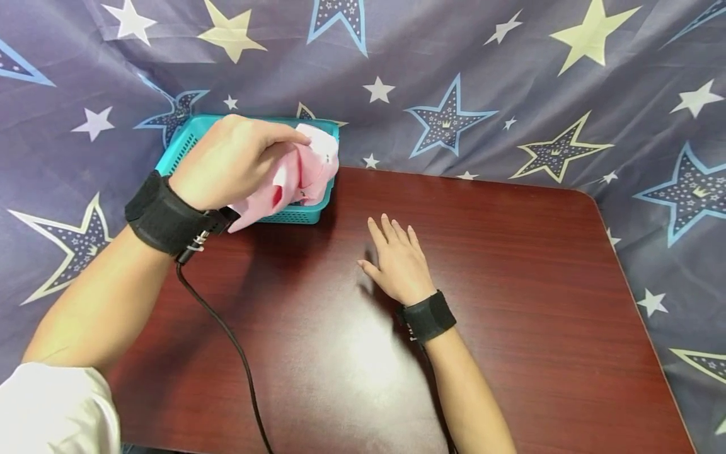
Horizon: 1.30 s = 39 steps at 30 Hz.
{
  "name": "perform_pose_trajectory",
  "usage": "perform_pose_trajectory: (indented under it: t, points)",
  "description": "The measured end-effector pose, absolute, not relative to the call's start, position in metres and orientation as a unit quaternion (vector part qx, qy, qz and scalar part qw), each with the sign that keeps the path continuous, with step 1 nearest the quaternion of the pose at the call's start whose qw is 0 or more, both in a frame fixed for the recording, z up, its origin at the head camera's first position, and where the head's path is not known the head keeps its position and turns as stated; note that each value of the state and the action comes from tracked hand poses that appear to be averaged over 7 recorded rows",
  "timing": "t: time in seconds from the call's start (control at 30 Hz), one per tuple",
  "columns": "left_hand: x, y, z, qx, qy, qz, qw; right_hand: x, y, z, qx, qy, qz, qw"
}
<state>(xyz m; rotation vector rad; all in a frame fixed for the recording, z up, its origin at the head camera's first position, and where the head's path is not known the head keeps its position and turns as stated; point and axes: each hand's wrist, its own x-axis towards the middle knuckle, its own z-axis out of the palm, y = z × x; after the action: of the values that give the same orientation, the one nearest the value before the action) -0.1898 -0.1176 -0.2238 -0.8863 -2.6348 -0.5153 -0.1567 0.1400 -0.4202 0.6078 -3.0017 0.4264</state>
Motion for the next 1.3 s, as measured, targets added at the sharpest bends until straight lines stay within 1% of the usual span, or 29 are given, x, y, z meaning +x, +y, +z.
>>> perform_pose_trajectory:
  t: [0.2, 0.27, 0.37, 0.43, 0.53, 0.6, 0.73, 0.87, 1.0, 1.1, 1.13, 1.2, 1.3]
  points:
    - [-0.156, -0.081, -0.197, -0.396, -0.864, -0.209, 0.231, -0.158, 0.14, -0.42, 0.201, -0.968, 0.145, 0.036]
    - [-0.147, -0.071, -0.192, -0.422, -0.845, -0.216, 0.246, -0.158, 0.14, -0.419, 0.208, -0.965, 0.148, 0.05]
    - [-0.14, -0.057, -0.189, -0.456, -0.828, -0.219, 0.243, -0.158, 0.142, -0.416, 0.215, -0.96, 0.158, 0.087]
    - [-0.138, -0.051, -0.191, -0.464, -0.828, -0.223, 0.225, -0.157, 0.144, -0.414, 0.214, -0.954, 0.175, 0.115]
    - [-0.142, -0.052, -0.2, -0.454, -0.84, -0.236, 0.182, -0.154, 0.146, -0.412, 0.207, -0.945, 0.203, 0.152]
    - [-0.147, -0.056, -0.211, -0.439, -0.851, -0.244, 0.154, -0.154, 0.147, -0.412, 0.207, -0.938, 0.216, 0.177]
    - [-0.157, -0.064, -0.241, -0.412, -0.87, -0.241, 0.124, -0.157, 0.151, -0.412, 0.214, -0.921, 0.237, 0.221]
    - [-0.162, -0.063, -0.267, -0.405, -0.883, -0.215, 0.099, -0.162, 0.153, -0.412, 0.223, -0.91, 0.249, 0.244]
    - [-0.165, -0.058, -0.291, -0.397, -0.893, -0.204, 0.055, -0.159, 0.155, -0.411, 0.223, -0.914, 0.236, 0.244]
    - [-0.17, -0.059, -0.31, -0.373, -0.903, -0.212, 0.017, -0.154, 0.157, -0.402, 0.221, -0.911, 0.251, 0.242]
    - [-0.173, -0.061, -0.318, -0.364, -0.907, -0.214, 0.005, -0.152, 0.159, -0.397, 0.221, -0.906, 0.26, 0.25]
    - [-0.178, -0.064, -0.334, -0.354, -0.911, -0.213, -0.011, -0.148, 0.164, -0.387, 0.228, -0.891, 0.282, 0.275]
    - [-0.186, -0.064, -0.36, -0.353, -0.909, -0.222, -0.029, -0.143, 0.171, -0.37, 0.241, -0.855, 0.316, 0.332]
